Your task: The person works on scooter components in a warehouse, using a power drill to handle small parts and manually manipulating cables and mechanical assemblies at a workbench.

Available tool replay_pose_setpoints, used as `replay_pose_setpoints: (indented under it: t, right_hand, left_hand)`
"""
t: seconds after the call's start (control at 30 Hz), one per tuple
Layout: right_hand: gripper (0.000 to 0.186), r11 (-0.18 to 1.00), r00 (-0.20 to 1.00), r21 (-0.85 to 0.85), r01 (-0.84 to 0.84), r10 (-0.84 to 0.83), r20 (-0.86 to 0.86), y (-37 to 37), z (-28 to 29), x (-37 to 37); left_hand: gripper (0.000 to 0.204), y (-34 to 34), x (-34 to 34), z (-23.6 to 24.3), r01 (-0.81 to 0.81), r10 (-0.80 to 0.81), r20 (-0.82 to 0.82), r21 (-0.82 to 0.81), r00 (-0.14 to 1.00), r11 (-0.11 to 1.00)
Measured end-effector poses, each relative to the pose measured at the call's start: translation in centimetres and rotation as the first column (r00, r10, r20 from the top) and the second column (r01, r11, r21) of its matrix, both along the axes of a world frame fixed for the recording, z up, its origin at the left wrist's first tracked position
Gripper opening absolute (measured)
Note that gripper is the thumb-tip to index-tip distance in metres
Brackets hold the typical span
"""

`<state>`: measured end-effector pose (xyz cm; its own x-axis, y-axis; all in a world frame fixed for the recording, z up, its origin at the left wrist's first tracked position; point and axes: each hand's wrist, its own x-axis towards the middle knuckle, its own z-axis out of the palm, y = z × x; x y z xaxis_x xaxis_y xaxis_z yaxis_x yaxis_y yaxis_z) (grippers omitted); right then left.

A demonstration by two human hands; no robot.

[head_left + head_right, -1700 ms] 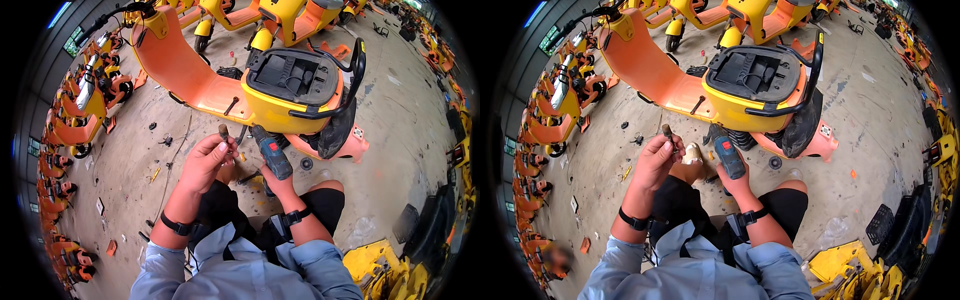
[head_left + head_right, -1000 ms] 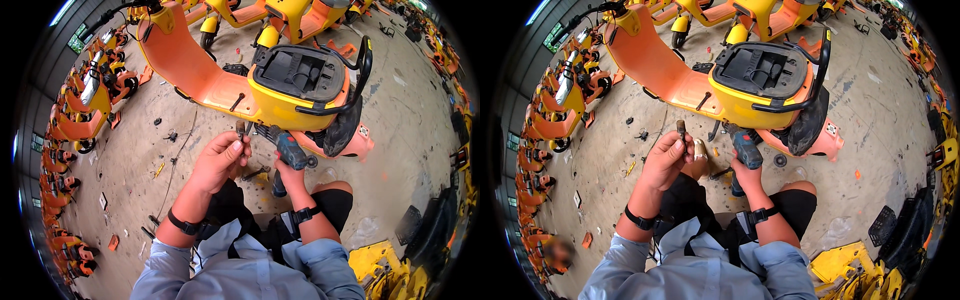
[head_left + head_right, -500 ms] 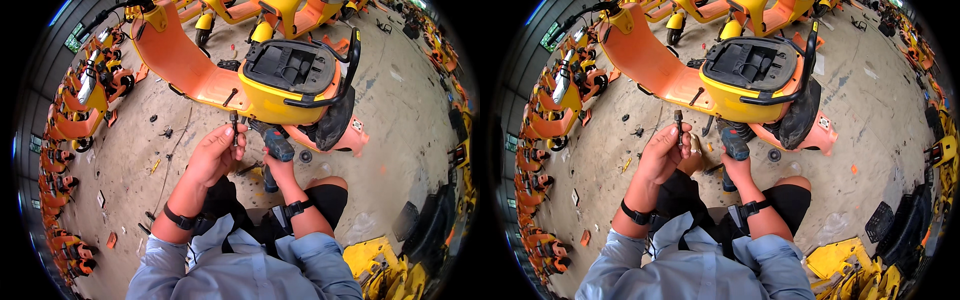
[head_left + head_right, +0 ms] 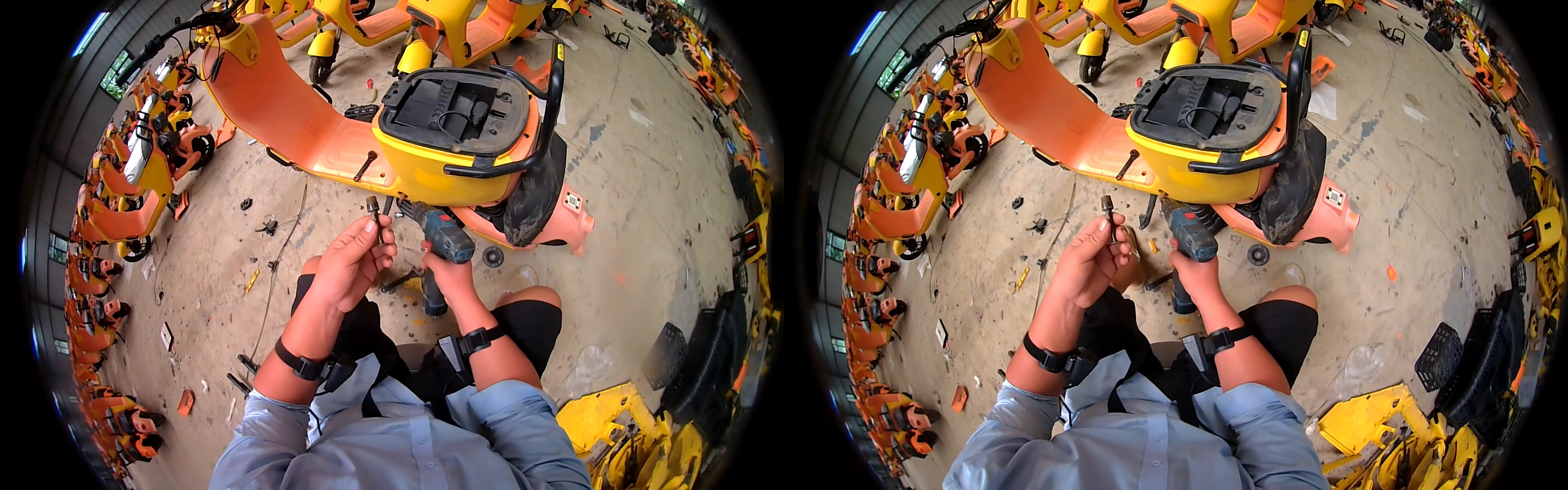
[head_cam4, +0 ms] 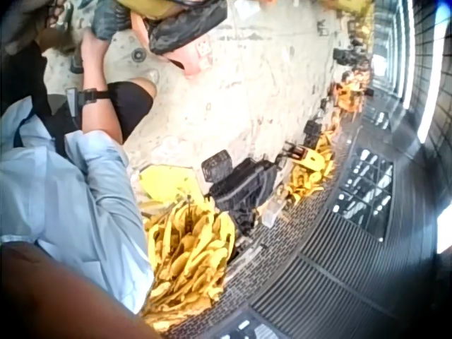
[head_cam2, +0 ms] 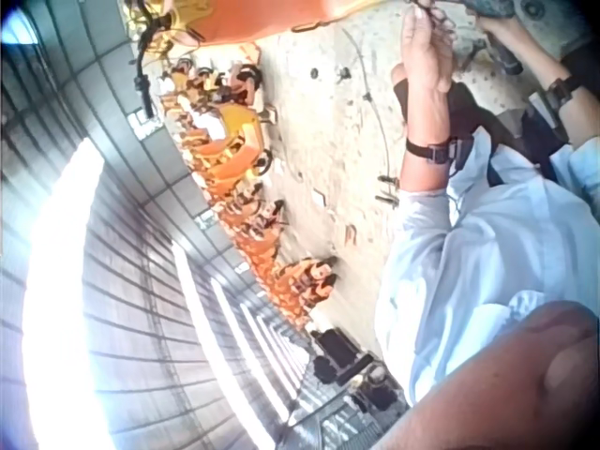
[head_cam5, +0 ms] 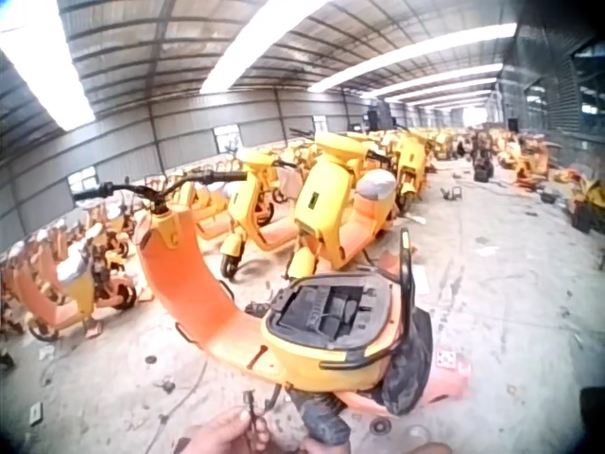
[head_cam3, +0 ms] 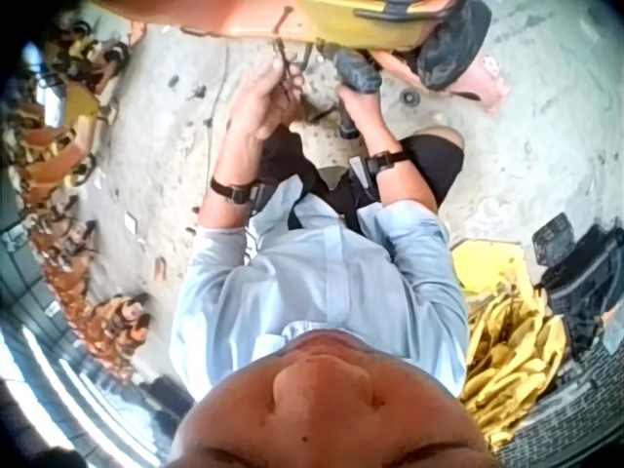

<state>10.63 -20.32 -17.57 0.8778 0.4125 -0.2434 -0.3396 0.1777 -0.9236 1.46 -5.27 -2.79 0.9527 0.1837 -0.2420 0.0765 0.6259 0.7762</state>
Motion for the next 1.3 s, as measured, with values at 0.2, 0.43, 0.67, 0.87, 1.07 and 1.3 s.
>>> replay_pose_setpoints:
  t: [0.2,0.43,0.67,0.87,1.07,1.3]
  right_hand:
    - [0.037,0.976,0.981,0.216,0.033,0.01,-0.195,-0.9,2.1,-0.1]
    - [0.04,0.953,0.97,0.302,0.007,0.066,-0.233,-1.7,2.8,0.4]
    - [0.054,0.891,0.932,0.454,0.007,0.159,-0.326,-3.8,2.4,-0.4]
    - [0.067,0.912,0.94,0.41,0.011,0.131,-0.316,-4.7,2.0,-1.7]
    - [0.066,0.903,0.934,0.427,-0.043,0.188,-0.304,-4.1,1.0,-2.3]
    - [0.057,0.925,0.93,0.345,-0.162,0.26,-0.26,-3.4,0.4,-2.1]
  left_hand:
    - [0.022,1.0,0.8,-4.5,-0.033,0.033,0.0,0.071,0.999,0.997]
    - [0.019,1.2,4.6,-8.7,-0.137,0.135,-0.048,-0.027,0.99,0.99]
    - [0.023,3.2,4.6,-13.2,-0.172,0.161,-0.065,-0.236,0.985,0.956]
    - [0.022,3.6,5.2,-14.3,-0.058,0.052,-0.025,-0.326,0.998,0.944]
    - [0.023,4.4,5.3,-14.2,-0.03,0.042,0.023,-0.391,0.999,0.92]
    - [0.025,4.8,6.2,-14.3,-0.054,0.051,-0.018,-0.396,0.999,0.917]
